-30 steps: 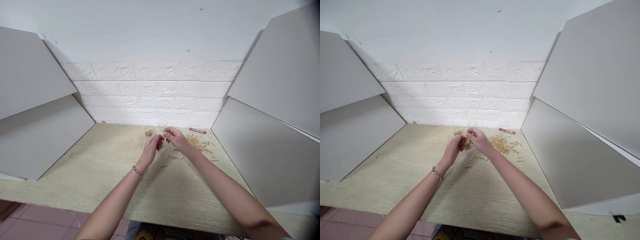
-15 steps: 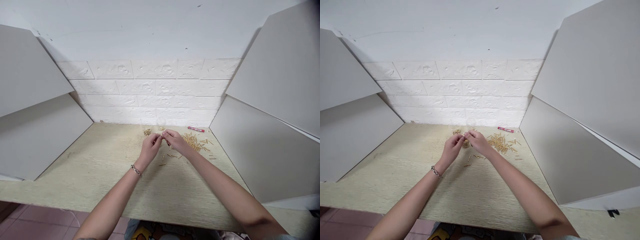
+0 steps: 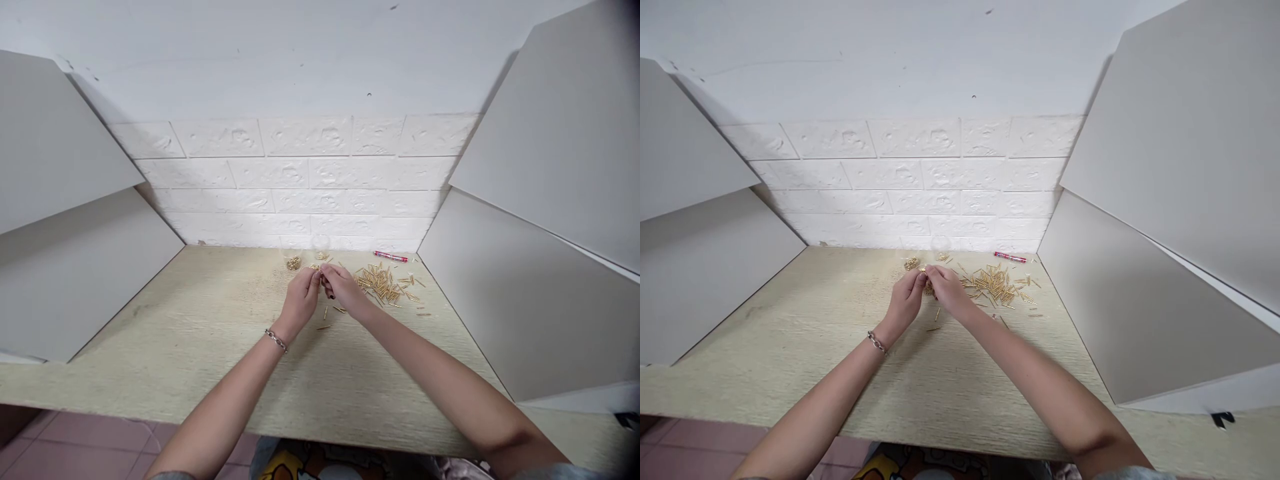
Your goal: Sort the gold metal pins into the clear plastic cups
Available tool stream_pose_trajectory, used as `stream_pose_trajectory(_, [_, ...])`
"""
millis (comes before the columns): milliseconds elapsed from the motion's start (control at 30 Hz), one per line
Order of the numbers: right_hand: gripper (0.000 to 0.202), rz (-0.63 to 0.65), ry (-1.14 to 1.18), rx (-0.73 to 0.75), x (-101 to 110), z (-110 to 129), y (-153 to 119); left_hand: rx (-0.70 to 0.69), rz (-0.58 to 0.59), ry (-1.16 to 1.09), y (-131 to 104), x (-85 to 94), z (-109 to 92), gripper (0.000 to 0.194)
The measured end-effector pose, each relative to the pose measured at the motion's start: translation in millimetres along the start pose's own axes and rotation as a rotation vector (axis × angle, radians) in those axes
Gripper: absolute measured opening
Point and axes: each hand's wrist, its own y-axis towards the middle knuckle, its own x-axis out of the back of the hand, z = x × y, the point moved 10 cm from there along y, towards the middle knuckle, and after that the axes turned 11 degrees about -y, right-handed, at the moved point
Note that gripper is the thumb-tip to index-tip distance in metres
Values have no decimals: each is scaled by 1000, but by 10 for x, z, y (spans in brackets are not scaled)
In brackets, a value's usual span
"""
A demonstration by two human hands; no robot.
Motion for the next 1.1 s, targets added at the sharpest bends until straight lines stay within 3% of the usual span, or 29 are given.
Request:
stream_pose_trajectory(200, [47,-62,-9,-19,-20,14,-58,12,-23,-55,-16,-14,8,36])
stream_pose_trajectory(600, [38,-210,-24,32,-23,90,-89,157,-147,-207,-43,51,114,37])
stream_pose_trajectory(1100, [36,-285,-113,62,27,139,-162,236,-147,-416,-58,7,129,35])
